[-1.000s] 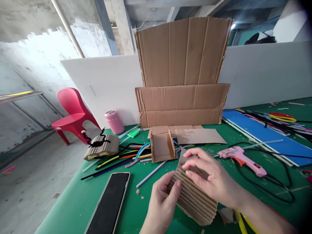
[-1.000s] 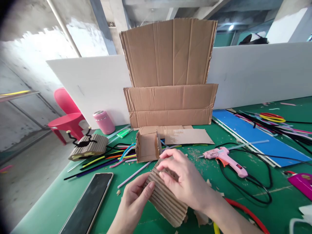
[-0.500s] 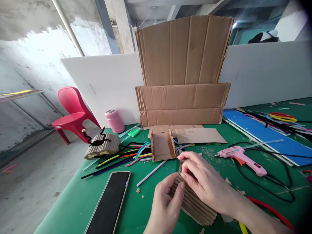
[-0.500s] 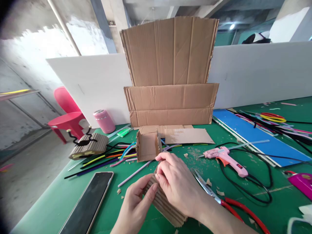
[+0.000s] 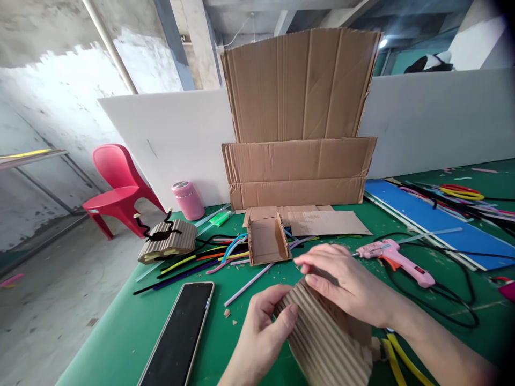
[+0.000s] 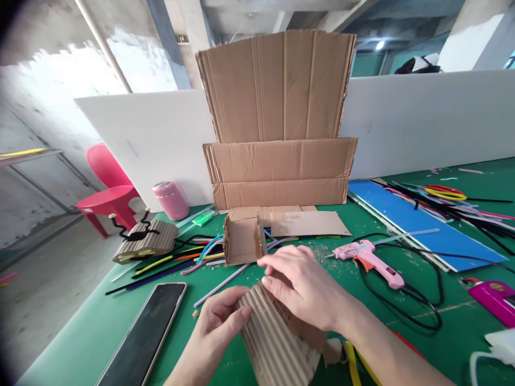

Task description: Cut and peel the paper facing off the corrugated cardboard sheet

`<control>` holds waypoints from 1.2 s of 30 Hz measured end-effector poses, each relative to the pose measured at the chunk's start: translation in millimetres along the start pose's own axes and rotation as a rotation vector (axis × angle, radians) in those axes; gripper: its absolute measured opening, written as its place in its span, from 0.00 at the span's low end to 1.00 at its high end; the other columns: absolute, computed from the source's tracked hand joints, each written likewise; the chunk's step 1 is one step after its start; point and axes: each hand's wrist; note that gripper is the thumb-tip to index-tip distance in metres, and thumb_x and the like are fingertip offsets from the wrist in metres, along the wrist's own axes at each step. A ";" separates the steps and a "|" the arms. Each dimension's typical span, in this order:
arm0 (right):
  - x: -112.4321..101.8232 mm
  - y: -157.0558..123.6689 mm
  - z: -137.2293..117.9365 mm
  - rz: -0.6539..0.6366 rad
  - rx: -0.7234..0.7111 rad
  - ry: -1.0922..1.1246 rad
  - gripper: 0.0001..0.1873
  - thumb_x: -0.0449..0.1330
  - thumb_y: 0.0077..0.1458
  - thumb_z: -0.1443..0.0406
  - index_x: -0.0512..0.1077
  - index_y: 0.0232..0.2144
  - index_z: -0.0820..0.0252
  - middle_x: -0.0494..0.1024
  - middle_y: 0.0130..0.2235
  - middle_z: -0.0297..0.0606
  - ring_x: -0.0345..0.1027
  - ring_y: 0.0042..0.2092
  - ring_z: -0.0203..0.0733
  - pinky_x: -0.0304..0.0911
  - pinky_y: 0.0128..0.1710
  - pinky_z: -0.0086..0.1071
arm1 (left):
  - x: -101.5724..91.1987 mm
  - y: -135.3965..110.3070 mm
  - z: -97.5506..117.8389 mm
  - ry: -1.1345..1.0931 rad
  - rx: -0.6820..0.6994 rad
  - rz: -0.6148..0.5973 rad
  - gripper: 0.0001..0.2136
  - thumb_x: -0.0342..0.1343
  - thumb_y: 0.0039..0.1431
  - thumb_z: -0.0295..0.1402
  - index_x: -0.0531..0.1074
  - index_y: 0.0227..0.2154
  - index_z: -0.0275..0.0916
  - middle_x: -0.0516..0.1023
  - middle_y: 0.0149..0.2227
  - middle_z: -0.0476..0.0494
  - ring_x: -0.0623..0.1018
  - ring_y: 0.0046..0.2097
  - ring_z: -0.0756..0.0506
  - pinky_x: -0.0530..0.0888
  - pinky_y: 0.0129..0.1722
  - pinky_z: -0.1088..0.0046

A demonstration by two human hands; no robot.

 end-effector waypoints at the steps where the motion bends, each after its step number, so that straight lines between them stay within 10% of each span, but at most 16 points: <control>1: -0.1 1.1 -0.8 -0.044 -0.004 -0.043 0.10 0.48 0.54 0.61 0.67 0.32 0.55 0.72 0.31 0.34 0.63 0.36 0.39 0.54 0.41 0.37 | -0.9 0.6 0.7 0.058 0.036 0.006 0.11 0.50 0.50 0.34 0.72 0.32 0.35 0.74 0.28 0.43 0.72 0.33 0.45 0.67 0.34 0.71; 10: 26.8 -10.0 13.5 -0.185 0.202 0.031 0.13 0.44 0.56 0.58 0.66 0.31 0.54 0.69 0.31 0.31 0.62 0.31 0.35 0.53 0.29 0.28 | 5.1 13.2 -26.1 0.443 0.334 0.435 0.10 0.49 0.51 0.30 0.68 0.37 0.38 0.68 0.28 0.46 0.70 0.33 0.47 0.68 0.35 0.69; 22: 64.4 -36.4 -7.6 -0.308 0.354 -0.079 0.12 0.55 0.46 0.59 0.64 0.35 0.54 0.71 0.26 0.32 0.64 0.32 0.43 0.52 0.28 0.32 | 7.0 20.9 -63.6 0.531 0.330 0.568 0.09 0.47 0.52 0.29 0.68 0.36 0.37 0.71 0.29 0.43 0.72 0.34 0.45 0.69 0.34 0.66; 31: 10.4 -7.3 16.6 -0.015 0.265 0.129 0.14 0.47 0.54 0.60 0.68 0.38 0.56 0.72 0.38 0.38 0.65 0.39 0.41 0.59 0.39 0.34 | 13.6 -8.1 -35.5 0.668 0.750 0.693 0.22 0.51 0.47 0.22 0.58 0.47 0.39 0.62 0.44 0.38 0.64 0.47 0.40 0.62 0.44 0.58; 36: -27.8 3.3 35.2 0.217 0.322 0.081 0.18 0.48 0.53 0.57 0.67 0.43 0.58 0.71 0.45 0.41 0.62 0.47 0.48 0.60 0.44 0.40 | 35.2 -10.0 -32.5 0.233 0.434 0.520 0.02 0.47 0.52 0.27 0.60 0.29 0.40 0.62 0.32 0.46 0.66 0.34 0.48 0.65 0.33 0.71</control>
Point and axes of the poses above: each hand's wrist, its own y-axis towards the middle knuckle, its own x-axis out of the palm, z = x × y
